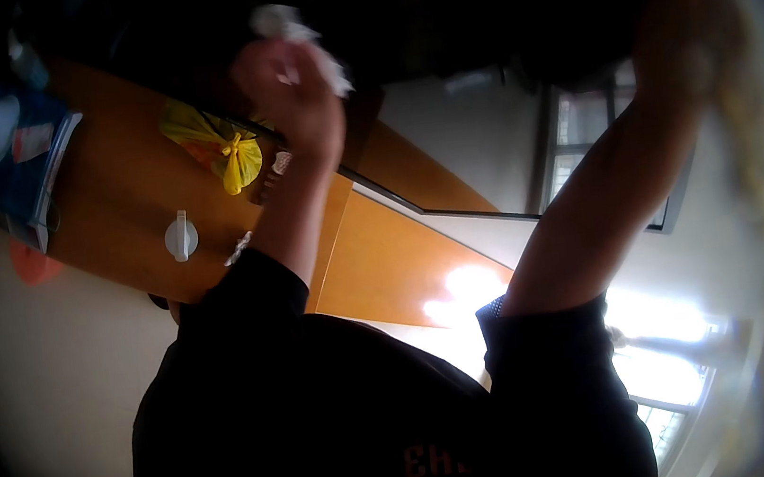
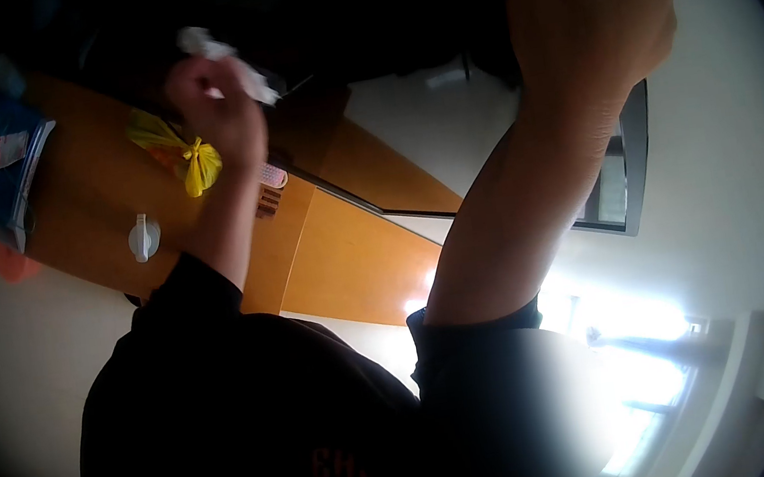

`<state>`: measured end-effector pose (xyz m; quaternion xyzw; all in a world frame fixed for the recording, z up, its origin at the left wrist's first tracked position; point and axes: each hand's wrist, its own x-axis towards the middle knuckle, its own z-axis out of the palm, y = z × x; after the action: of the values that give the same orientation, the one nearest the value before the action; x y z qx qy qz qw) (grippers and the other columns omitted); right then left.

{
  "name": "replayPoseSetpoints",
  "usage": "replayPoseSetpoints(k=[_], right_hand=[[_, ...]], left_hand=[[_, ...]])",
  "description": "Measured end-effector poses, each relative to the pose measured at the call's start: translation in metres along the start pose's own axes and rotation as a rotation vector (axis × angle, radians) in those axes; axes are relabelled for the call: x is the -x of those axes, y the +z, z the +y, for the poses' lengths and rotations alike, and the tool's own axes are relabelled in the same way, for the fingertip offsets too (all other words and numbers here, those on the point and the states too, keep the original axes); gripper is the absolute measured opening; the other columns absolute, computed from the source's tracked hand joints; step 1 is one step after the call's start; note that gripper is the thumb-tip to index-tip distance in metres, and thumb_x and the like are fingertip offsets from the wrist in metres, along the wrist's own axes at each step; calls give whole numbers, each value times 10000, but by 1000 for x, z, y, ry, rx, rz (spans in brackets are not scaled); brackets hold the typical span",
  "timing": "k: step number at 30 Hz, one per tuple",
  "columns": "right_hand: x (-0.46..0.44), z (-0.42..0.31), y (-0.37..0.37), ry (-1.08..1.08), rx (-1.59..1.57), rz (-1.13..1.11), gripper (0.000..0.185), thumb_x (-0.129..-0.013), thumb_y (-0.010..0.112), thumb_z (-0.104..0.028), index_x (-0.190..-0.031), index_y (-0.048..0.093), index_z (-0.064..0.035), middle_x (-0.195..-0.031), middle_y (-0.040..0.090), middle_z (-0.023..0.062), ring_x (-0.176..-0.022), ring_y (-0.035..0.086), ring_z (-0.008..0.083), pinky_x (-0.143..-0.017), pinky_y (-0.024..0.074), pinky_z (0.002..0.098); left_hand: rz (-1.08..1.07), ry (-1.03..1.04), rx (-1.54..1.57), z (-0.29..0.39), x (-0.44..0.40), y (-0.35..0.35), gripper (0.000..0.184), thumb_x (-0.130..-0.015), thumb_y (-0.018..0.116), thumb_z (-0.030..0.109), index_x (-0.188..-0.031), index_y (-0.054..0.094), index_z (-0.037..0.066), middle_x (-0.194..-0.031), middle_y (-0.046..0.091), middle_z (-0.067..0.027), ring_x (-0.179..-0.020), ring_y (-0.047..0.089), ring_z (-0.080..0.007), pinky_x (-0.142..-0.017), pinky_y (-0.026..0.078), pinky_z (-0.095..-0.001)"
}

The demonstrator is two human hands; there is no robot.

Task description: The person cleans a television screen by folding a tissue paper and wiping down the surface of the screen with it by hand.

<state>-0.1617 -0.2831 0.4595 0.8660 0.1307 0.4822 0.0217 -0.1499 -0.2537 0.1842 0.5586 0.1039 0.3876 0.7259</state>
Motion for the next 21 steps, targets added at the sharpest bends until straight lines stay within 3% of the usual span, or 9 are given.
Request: replayPoseSetpoints(k=[2, 4, 7, 9, 11, 13, 16, 19, 21], right_hand=[[4, -3, 10, -38, 21, 135, 482, -996, 388, -423, -724, 539, -54, -585, 408, 24, -569, 381, 98, -559, 295, 278], [4, -9, 5, 10, 9, 95, 476, -994, 395, -422, -734, 546, -53, -591, 420, 29, -569, 391, 102, -557, 304, 275], [5, -2, 9, -36, 45, 104, 482, -993, 391, -430, -740, 554, -53, -589, 426, 32, -563, 395, 101, -552, 309, 275], [4, -1, 5, -11, 20, 42, 486, -991, 389, -438, -744, 558, -54, -590, 434, 33, -563, 400, 101, -552, 314, 278], [2, -4, -3, 2, 8, -33, 488, -989, 390, -440, -748, 562, -52, -591, 444, 36, -565, 409, 103, -556, 320, 279], [3, -7, -5, -39, 36, -28, 487, -988, 391, -436, -750, 565, -49, -593, 453, 39, -566, 420, 106, -560, 325, 278], [11, -4, 10, -90, 100, 126, 482, -989, 395, -425, -755, 572, -43, -597, 466, 44, -570, 431, 109, -567, 330, 275], [5, -9, 5, -23, 134, 69, 479, -991, 392, -421, -770, 583, -41, -606, 481, 52, -576, 442, 111, -575, 339, 275], [3, -13, -4, 17, 89, -15, 476, -992, 390, -422, -783, 590, -43, -612, 489, 56, -581, 448, 111, -581, 346, 279]], left_hand=[[-210, 262, -42, 16, 35, 5, 135, -851, 616, 106, -964, 545, 90, -979, 516, -117, -964, 488, -276, -848, 369, -406], [-515, 380, -33, 37, 67, 5, 222, -742, 734, 119, -911, 610, 189, -949, 570, -15, -957, 534, -213, -878, 366, -397], [-620, 425, -60, 32, 63, 3, 250, -716, 757, 94, -896, 628, 210, -913, 585, 27, -975, 550, -186, -884, 370, -373], [-508, 407, -68, 15, 40, -2, 207, -742, 729, 87, -890, 621, 185, -879, 587, 13, -928, 545, -196, -874, 375, -368], [-289, 373, -155, -7, 19, -10, 159, -794, 683, 77, -920, 598, 125, -955, 567, -50, -912, 530, -215, -846, 414, -378], [-30, 91, -44, -16, 1, -10, 130, -845, 630, 70, -961, 571, 75, -1053, 516, -116, -929, 519, -232, -812, 455, -377], [-43, 64, -4, 2, 7, 1, 131, -875, 591, 67, -998, 549, 49, -1126, 460, -148, -946, 511, -235, -783, 481, -361], [-321, 299, -16, 40, 40, 9, 244, -736, 682, 38, -920, 629, 190, -886, 582, -13, -920, 538, -222, -870, 374, -387], [-425, 417, -25, 47, 54, 13, 257, -710, 690, 25, -893, 652, 201, -861, 616, 25, -939, 565, -200, -850, 412, -359]])
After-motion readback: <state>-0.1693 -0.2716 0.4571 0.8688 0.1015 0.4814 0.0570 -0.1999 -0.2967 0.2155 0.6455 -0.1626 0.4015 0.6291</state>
